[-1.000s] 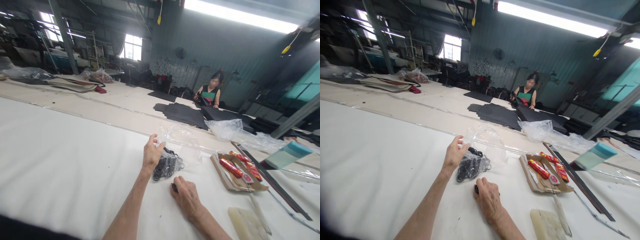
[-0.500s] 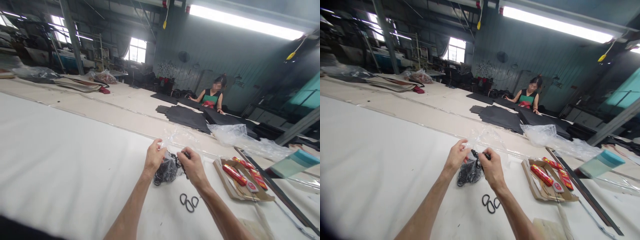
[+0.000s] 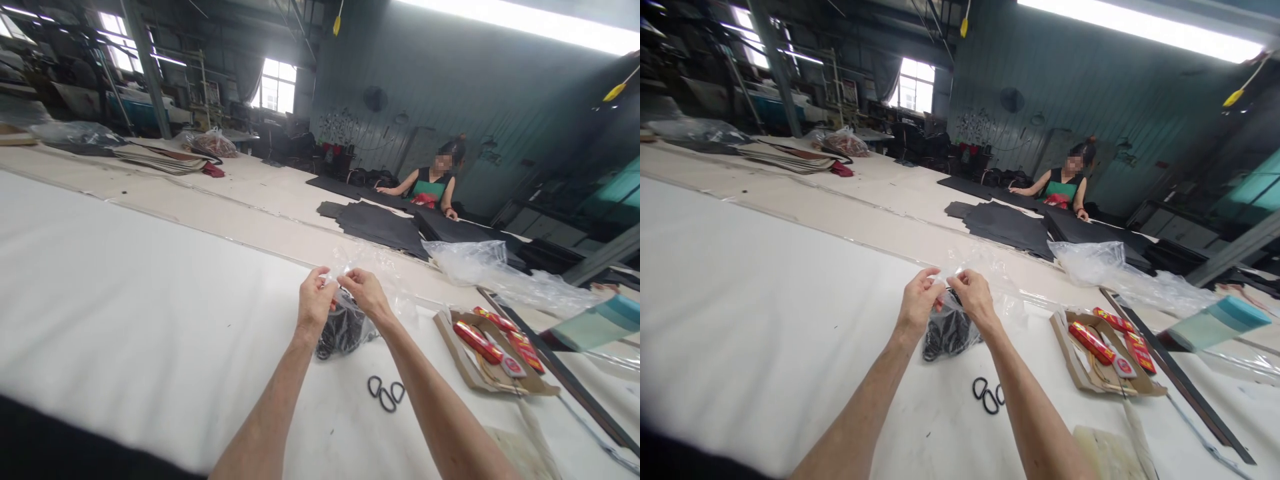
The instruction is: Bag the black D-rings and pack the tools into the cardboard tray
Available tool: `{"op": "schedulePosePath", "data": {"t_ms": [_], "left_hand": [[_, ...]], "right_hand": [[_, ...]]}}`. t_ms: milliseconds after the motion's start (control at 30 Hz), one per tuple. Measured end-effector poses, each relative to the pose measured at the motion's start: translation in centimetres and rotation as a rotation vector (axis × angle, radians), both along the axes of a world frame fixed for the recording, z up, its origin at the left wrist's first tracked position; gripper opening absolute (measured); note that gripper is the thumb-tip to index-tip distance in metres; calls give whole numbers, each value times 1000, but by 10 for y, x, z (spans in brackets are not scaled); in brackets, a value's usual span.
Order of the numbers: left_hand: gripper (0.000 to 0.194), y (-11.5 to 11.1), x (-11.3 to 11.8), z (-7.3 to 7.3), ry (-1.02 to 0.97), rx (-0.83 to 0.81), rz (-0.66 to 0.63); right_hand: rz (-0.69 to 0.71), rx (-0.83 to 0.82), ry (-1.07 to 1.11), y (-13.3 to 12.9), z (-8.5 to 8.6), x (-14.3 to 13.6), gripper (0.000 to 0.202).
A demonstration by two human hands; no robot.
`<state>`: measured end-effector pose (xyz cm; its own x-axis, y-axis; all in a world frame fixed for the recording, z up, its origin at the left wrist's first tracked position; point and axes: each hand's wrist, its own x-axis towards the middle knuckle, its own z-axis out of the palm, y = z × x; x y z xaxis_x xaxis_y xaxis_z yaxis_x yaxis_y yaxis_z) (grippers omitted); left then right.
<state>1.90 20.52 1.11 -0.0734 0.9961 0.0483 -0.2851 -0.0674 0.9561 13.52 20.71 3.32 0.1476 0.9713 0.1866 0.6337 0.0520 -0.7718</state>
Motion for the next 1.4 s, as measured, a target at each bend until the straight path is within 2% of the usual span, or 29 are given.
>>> {"op": "schedulePosePath", "data": {"t_ms": [100,200,333,400,467,567,667,733,867,967,1067,1167,1400], "left_hand": [[39,1,0,0,-4,-3,10],[38,1,-1,0,-10,7,14],[38,0,0,1,-25,22,8],[38,0,1,0,-33,22,4],[38,0,3,-1,-37,20,1],[37,2,6,-3,-40,14,-4],[36,3,9,-3,-40,5,-5],[35,3,9,-3,-37,6,-7],[35,2,10,-3,-30,16,-9],[35,3,9,-4,-24,19,-12],[35,3,10,-5,-16,17,-19],[35,3,10,-5,-12,14,-23],[34,2,8,-5,-28,17,-25]], "right_hand": [[23,-11,2,0,7,2,28],[39,20,13,-7,23,1,24],[28,69,26,-48,45,6,20],[-30,97,14,-78,46,15,20],[-133,93,-49,-107,36,28,20],[-249,-34,-246,-140,5,51,24],[-286,-212,-565,-158,-28,63,26],[-292,-320,-705,-163,-41,62,26],[-321,-457,-830,-161,-50,39,35],[-326,-424,-906,-153,-55,19,39],[-302,-350,-945,-145,-63,7,31],[-250,-304,-961,-141,-70,5,22],[-122,-174,-992,-145,-77,13,17]]}}
